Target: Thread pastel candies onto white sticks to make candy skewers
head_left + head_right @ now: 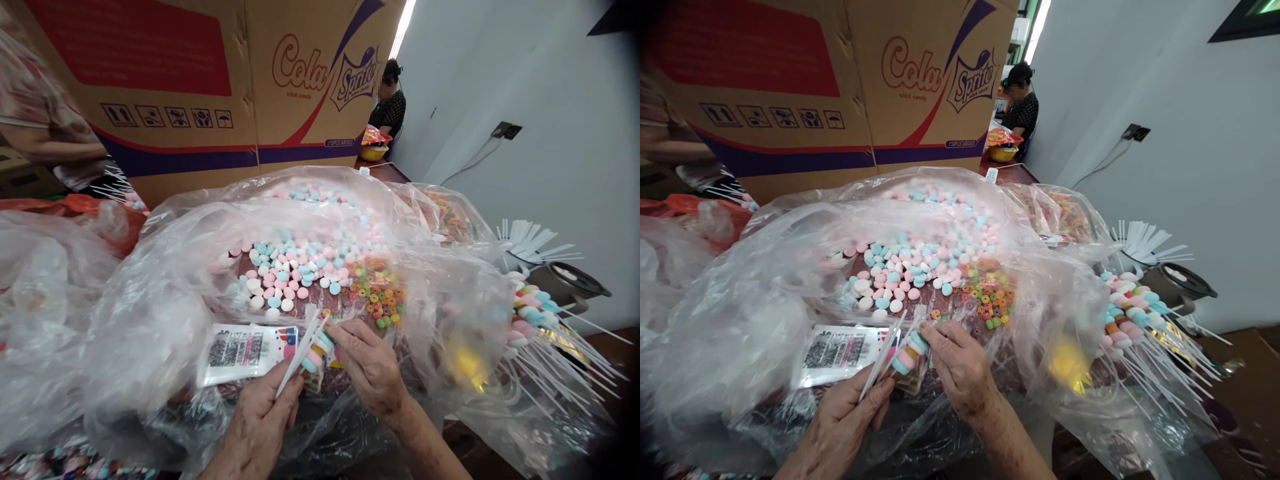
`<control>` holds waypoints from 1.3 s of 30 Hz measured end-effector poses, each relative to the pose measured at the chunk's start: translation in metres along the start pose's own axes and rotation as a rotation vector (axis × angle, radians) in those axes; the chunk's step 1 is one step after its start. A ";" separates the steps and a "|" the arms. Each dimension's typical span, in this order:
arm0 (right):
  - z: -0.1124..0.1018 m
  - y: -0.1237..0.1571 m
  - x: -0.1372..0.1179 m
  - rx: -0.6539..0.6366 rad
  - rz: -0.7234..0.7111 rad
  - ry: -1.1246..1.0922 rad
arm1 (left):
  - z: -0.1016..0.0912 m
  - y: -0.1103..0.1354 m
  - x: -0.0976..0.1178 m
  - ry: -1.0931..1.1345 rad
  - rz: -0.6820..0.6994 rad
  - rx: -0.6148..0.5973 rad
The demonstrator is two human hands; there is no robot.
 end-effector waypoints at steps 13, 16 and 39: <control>-0.003 -0.021 0.013 -0.013 0.241 -0.080 | -0.019 0.001 -0.005 0.089 0.037 0.097; 0.000 -0.039 0.032 -0.067 0.349 0.061 | -0.036 0.003 -0.009 0.203 0.011 0.171; 0.079 -0.079 0.036 -0.393 -0.085 0.420 | -0.059 0.009 -0.019 0.388 -0.089 0.333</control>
Point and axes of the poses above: each hand's wrist, its own y-axis away from the middle knuckle, its own z-axis out of the palm, x = y × z, the point moved 4 cm from there along -y, towards the middle knuckle, and after that the axes turned 7 degrees about y, right-handed, at the moved point
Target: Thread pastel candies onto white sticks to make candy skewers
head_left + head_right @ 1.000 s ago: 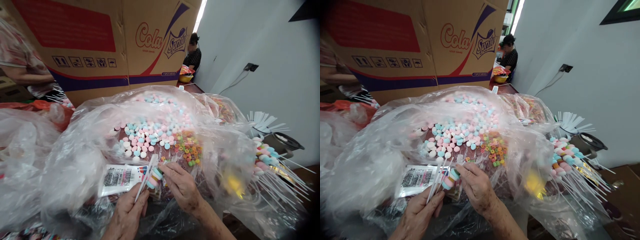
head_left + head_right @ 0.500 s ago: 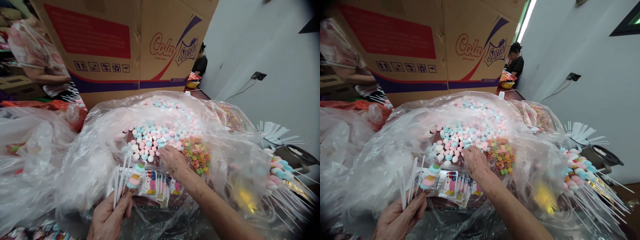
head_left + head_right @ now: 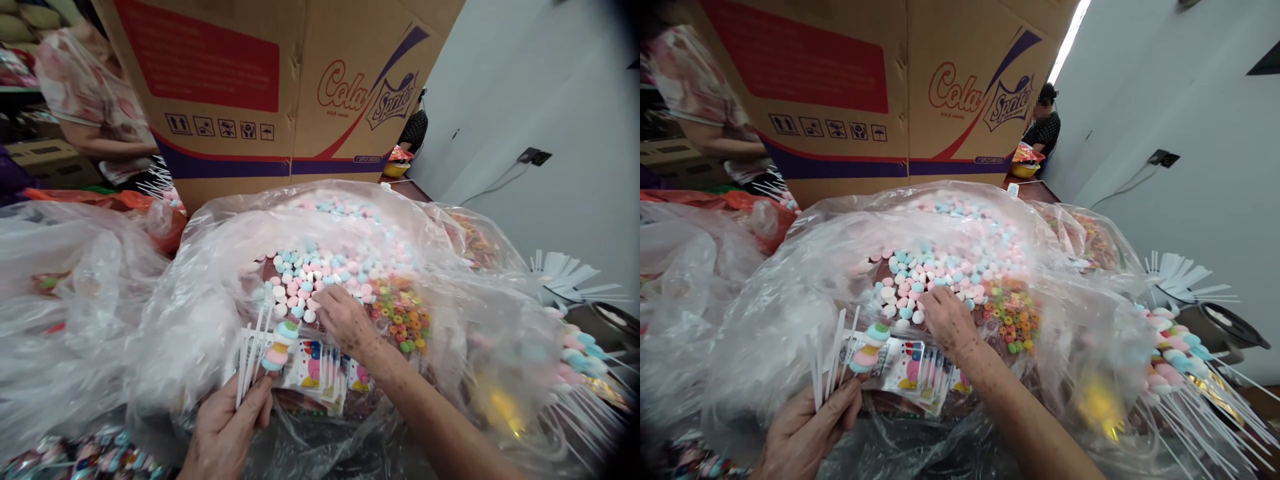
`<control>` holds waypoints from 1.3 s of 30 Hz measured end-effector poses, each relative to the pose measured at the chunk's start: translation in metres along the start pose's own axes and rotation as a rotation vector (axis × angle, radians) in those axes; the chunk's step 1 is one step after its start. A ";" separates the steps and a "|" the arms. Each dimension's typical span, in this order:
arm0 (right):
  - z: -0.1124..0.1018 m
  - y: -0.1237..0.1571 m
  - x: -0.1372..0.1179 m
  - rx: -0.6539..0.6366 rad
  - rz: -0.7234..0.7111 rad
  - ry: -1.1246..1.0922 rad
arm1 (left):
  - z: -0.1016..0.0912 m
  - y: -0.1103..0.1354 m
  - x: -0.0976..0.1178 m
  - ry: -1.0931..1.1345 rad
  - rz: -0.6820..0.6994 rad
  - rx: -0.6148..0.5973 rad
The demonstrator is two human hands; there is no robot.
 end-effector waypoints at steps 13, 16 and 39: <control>0.013 -0.009 0.012 -0.248 0.058 0.056 | -0.004 -0.006 -0.009 -0.008 -0.029 -0.107; 0.012 -0.011 0.012 -0.275 0.080 0.037 | -0.003 -0.005 -0.008 -0.015 -0.023 -0.104; -0.014 0.031 0.015 0.033 0.776 -1.470 | 0.017 -0.007 0.006 -0.540 0.076 -0.305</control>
Point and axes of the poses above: each hand's wrist, its own y-axis away from the middle knuckle, its own z-axis out of the palm, x = y × z, the point moved 4 cm from there along -y, towards the middle knuckle, and after that the axes turned 7 degrees about y, right-handed, at the moved point
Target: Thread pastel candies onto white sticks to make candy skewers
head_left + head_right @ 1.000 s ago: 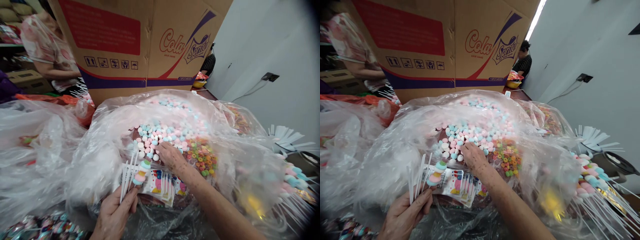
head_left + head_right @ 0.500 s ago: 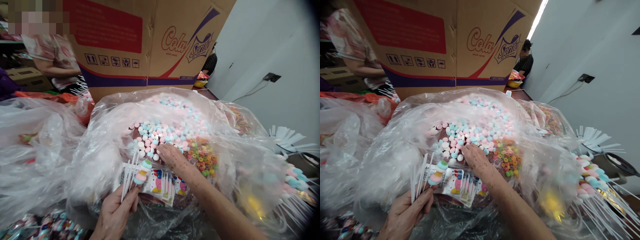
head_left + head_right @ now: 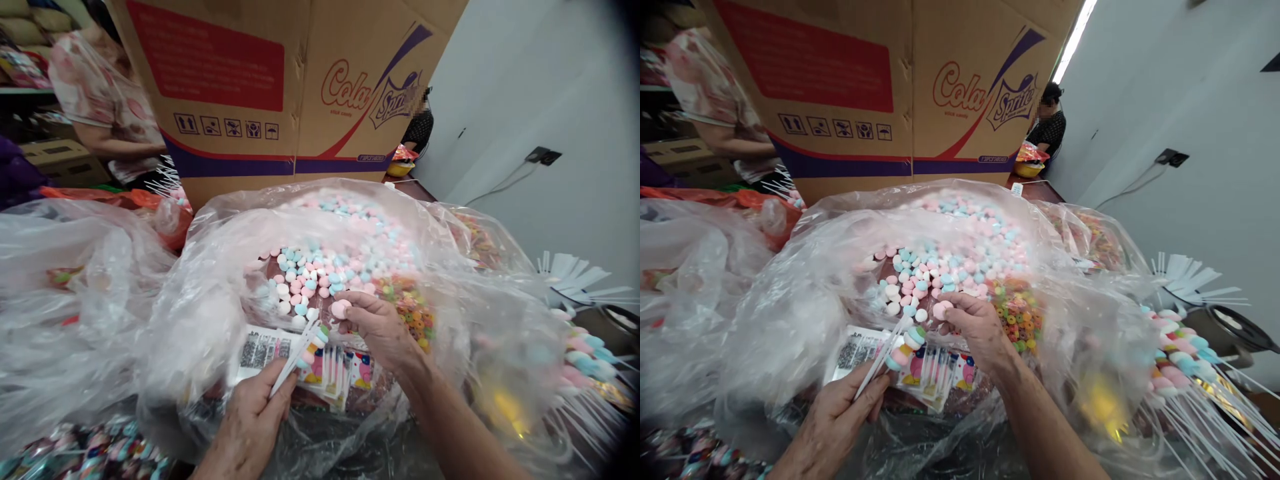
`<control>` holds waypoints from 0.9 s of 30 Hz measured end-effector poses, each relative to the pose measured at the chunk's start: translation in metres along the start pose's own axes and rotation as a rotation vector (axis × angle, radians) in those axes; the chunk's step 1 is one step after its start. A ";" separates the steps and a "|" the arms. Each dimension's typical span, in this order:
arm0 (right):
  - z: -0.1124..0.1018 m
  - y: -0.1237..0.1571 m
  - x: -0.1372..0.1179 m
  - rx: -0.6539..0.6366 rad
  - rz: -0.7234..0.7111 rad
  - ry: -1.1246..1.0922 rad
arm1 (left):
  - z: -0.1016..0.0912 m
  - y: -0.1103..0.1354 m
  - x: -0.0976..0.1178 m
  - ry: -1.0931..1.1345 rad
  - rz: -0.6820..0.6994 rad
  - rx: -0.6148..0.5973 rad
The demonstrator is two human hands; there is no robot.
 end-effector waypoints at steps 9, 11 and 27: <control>-0.003 0.008 0.000 -0.059 0.022 -0.025 | 0.004 0.002 0.013 -0.011 -0.035 0.043; -0.004 0.008 0.000 -0.084 0.019 0.001 | 0.004 0.000 0.013 -0.023 -0.033 0.042; -0.005 0.013 0.004 -0.179 -0.085 0.139 | 0.008 -0.003 0.007 0.008 -0.048 -0.007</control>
Point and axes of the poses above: each hand's wrist, its own y-axis away from the middle knuckle, its own z-axis out of the palm, x = y × z, the point moved 4 cm from there along -y, towards the middle knuckle, and after that the axes turned 7 degrees about y, right-handed, at the moved point
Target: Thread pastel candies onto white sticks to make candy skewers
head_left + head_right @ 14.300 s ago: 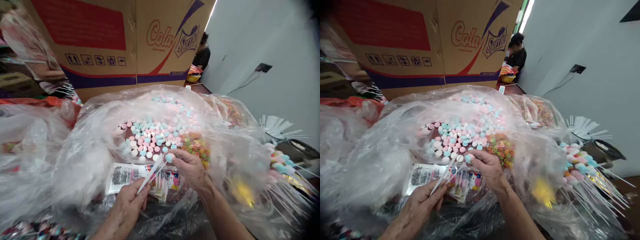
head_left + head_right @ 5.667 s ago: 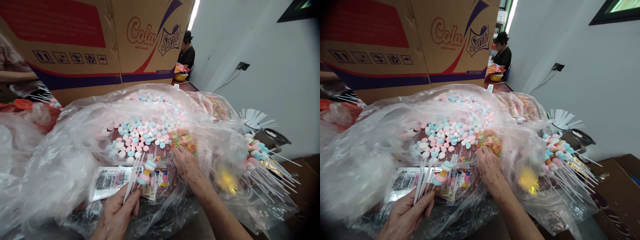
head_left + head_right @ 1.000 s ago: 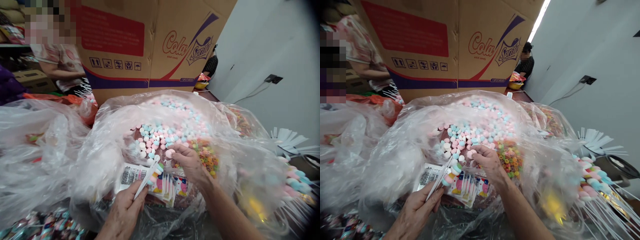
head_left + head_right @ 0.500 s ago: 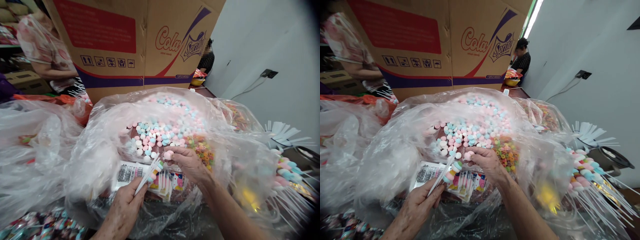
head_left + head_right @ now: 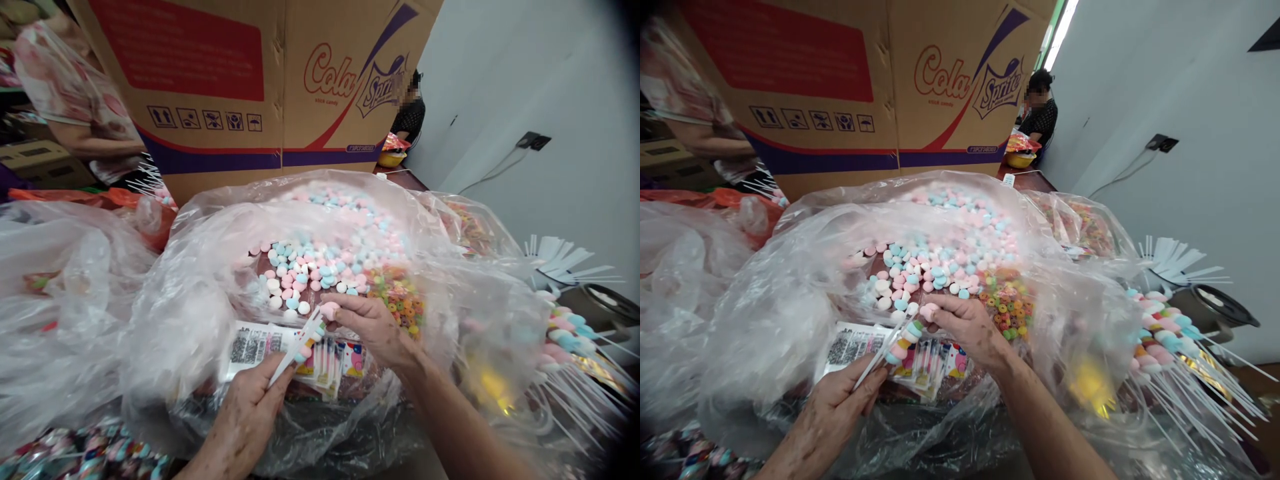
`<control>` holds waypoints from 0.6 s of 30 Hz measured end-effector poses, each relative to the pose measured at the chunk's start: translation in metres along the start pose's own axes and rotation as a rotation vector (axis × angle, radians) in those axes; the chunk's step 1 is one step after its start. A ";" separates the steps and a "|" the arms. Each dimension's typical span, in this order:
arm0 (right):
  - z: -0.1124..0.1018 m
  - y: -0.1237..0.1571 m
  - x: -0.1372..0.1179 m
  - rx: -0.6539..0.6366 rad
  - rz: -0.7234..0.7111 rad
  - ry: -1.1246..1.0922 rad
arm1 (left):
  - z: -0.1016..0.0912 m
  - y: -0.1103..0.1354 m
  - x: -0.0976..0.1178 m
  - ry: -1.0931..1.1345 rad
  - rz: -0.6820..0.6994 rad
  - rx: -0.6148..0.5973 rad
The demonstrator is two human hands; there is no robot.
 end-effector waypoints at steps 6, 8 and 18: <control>0.002 0.006 -0.016 -0.009 -0.144 0.400 | -0.001 0.001 0.001 0.024 0.043 0.003; 0.002 0.007 -0.019 -0.025 -0.168 0.481 | -0.001 0.000 -0.002 0.046 0.047 -0.010; 0.011 0.020 -0.017 0.034 -0.335 0.676 | 0.008 0.000 -0.011 0.098 0.040 0.019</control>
Point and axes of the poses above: each hand's wrist, its own y-axis away from the middle knuckle, its own z-axis out of the palm, x = y × z, the point moved 4 cm from there along -y, towards the middle knuckle, and after that the axes turned 7 degrees about y, right-handed, at the moved point
